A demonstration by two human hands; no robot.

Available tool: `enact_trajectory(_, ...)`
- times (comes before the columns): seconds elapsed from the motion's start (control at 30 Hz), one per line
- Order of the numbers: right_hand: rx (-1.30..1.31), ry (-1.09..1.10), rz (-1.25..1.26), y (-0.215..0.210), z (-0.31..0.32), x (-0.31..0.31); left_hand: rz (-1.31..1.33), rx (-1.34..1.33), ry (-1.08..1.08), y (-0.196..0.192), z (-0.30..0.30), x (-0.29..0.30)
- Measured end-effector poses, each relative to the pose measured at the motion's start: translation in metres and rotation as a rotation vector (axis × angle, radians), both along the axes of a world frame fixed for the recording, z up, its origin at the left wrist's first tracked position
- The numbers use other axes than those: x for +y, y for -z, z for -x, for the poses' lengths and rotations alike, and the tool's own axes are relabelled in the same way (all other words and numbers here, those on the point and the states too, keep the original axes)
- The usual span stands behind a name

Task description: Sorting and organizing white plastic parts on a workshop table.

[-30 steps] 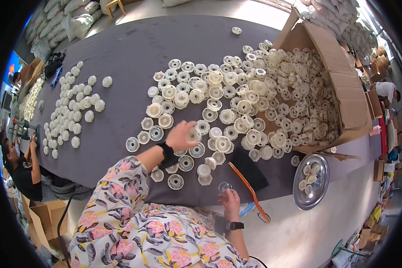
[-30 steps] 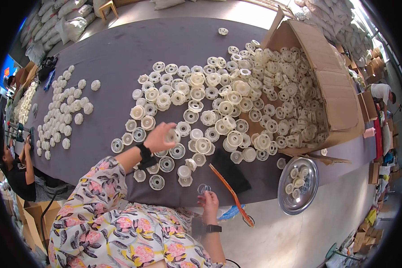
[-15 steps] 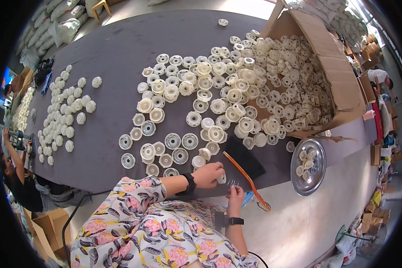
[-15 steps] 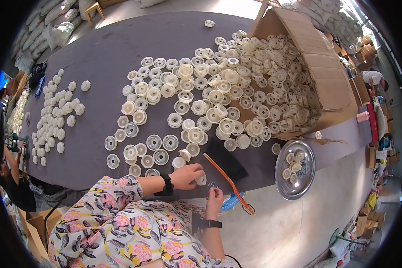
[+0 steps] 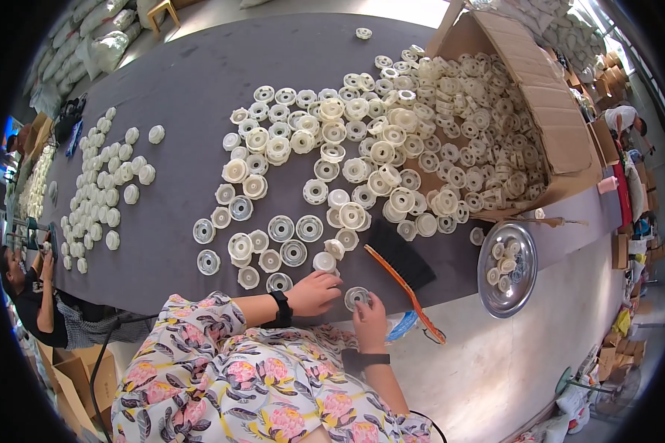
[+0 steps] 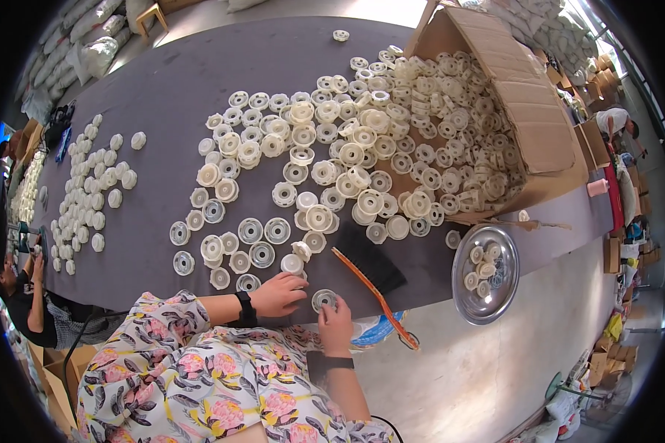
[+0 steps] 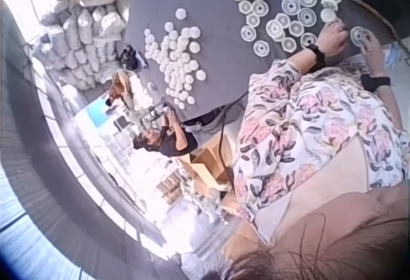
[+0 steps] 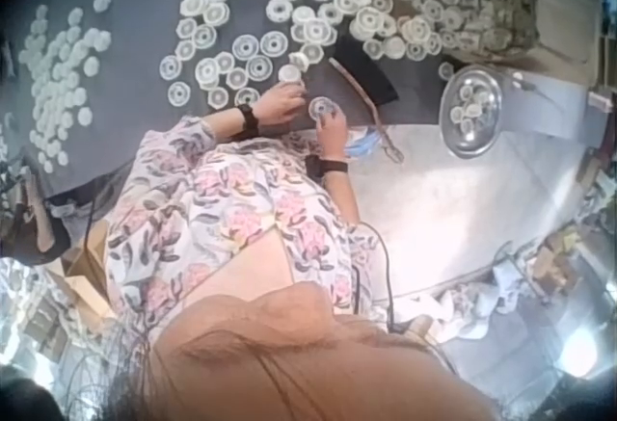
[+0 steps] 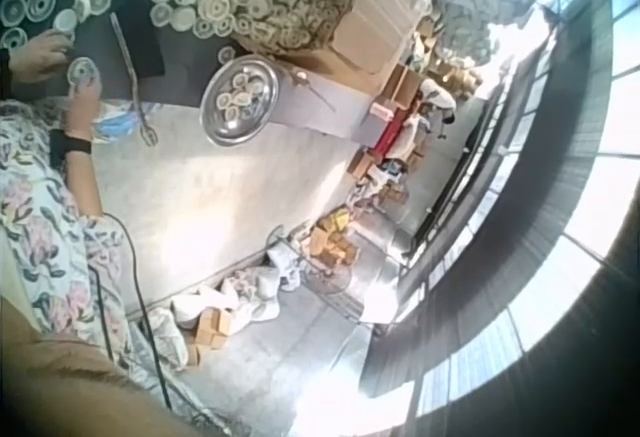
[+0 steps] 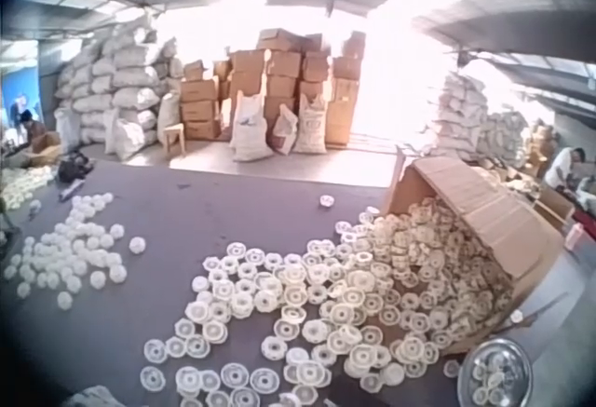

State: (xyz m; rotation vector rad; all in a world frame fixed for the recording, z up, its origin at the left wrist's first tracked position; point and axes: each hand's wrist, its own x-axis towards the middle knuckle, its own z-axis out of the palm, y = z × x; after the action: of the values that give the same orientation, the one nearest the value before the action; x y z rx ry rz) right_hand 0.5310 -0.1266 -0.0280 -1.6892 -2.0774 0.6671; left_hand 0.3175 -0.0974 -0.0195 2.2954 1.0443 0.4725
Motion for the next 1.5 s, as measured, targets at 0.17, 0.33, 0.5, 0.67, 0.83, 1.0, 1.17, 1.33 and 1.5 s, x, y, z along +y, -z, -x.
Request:
enact_trajectory(0.17,0.093,0.057,-0.065,-0.011,-0.012,-0.002,0.009,-0.025,0.109,-0.005,-0.009,0.001)
enact_trajectory(0.33,0.462,0.58,-0.003,-0.02,-0.069,0.027,-0.039,0.185,0.375,0.004,-0.03,0.001)
enact_trajectory(0.5,0.447,0.911,-0.053,-0.024,-0.194,0.071,-0.094,0.418,0.248,-0.002,-0.036,0.022)
enact_trajectory(0.67,0.558,0.993,-0.214,-0.009,-0.303,0.119,-0.022,0.209,0.086,-0.021,-0.034,0.032)
enact_trajectory(0.83,0.174,0.91,-0.109,0.002,-0.37,0.169,0.035,0.179,-0.083,-0.037,-0.038,0.024)
enact_trajectory(1.0,0.104,0.878,-0.09,0.014,-0.41,0.218,0.113,0.184,-0.22,-0.041,-0.045,0.011)
enact_trajectory(1.17,-0.02,1.008,-0.039,0.027,-0.431,0.257,0.136,0.22,-0.273,-0.044,-0.051,0.013)
enact_trajectory(1.33,-0.194,1.182,0.221,0.028,-0.41,0.281,0.107,0.214,-0.354,-0.046,-0.056,0.018)
enact_trajectory(1.5,0.134,1.216,0.074,0.062,-0.45,0.265,0.122,0.164,-0.37,-0.049,-0.06,0.022)
